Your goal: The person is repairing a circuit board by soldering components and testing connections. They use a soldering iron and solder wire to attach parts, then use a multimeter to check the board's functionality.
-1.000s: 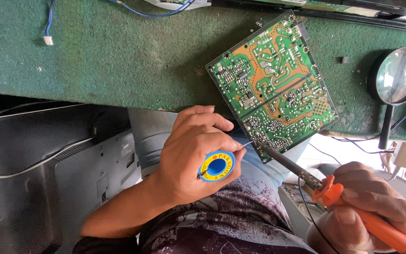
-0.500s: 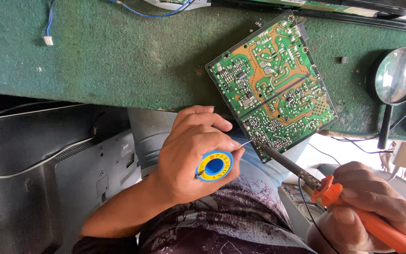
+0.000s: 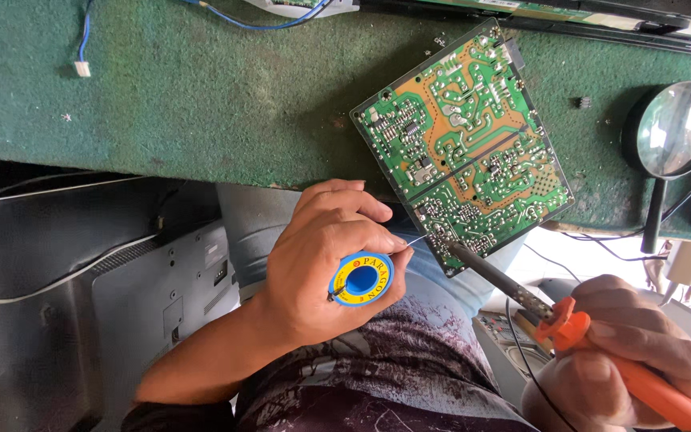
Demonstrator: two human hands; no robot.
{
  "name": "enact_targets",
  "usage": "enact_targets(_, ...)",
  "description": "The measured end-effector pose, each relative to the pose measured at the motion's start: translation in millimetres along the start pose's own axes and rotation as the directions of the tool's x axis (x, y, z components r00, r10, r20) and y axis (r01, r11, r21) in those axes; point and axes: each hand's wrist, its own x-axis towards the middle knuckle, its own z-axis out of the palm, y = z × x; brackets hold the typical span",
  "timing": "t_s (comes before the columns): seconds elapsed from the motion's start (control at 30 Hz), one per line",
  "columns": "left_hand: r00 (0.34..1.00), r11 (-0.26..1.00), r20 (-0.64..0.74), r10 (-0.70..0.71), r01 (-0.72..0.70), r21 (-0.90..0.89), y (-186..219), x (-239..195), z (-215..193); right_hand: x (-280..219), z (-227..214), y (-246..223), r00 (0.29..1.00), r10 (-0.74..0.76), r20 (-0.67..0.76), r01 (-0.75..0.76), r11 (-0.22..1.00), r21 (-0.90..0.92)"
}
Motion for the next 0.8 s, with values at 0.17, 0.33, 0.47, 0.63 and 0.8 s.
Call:
enact_targets(0.17,1.000,1.000,0.007,0.007,-0.007,-0.009,-0.7,0.3,-0.1,4.5,0.2,-8.5,0.997,0.050,0.058,-0.050,0.999,0.000)
enact_targets(0.33,1.000,1.000,0.013,0.009,-0.009,0.003,-0.1,0.8,0.7,8.4,1.4,4.6,0.999,-0.018,0.050,0.016,0.999,0.044)
enact_targets(0.47,0.999,1.000,0.030,0.016,-0.016,0.010,-1.4,0.1,0.3,10.2,6.1,6.7,0.997,-0.066,0.048,0.063,0.996,0.056)
enact_targets(0.63,0.999,0.999,0.030,0.024,-0.025,0.029,-0.6,0.3,1.6,2.6,0.1,-4.4,0.997,0.052,0.055,-0.051,0.998,-0.023)
enact_targets(0.8,0.999,0.999,0.031,0.015,-0.017,0.039,-0.3,-0.5,2.4,13.5,8.8,0.2,0.998,-0.045,0.049,0.042,0.996,0.073)
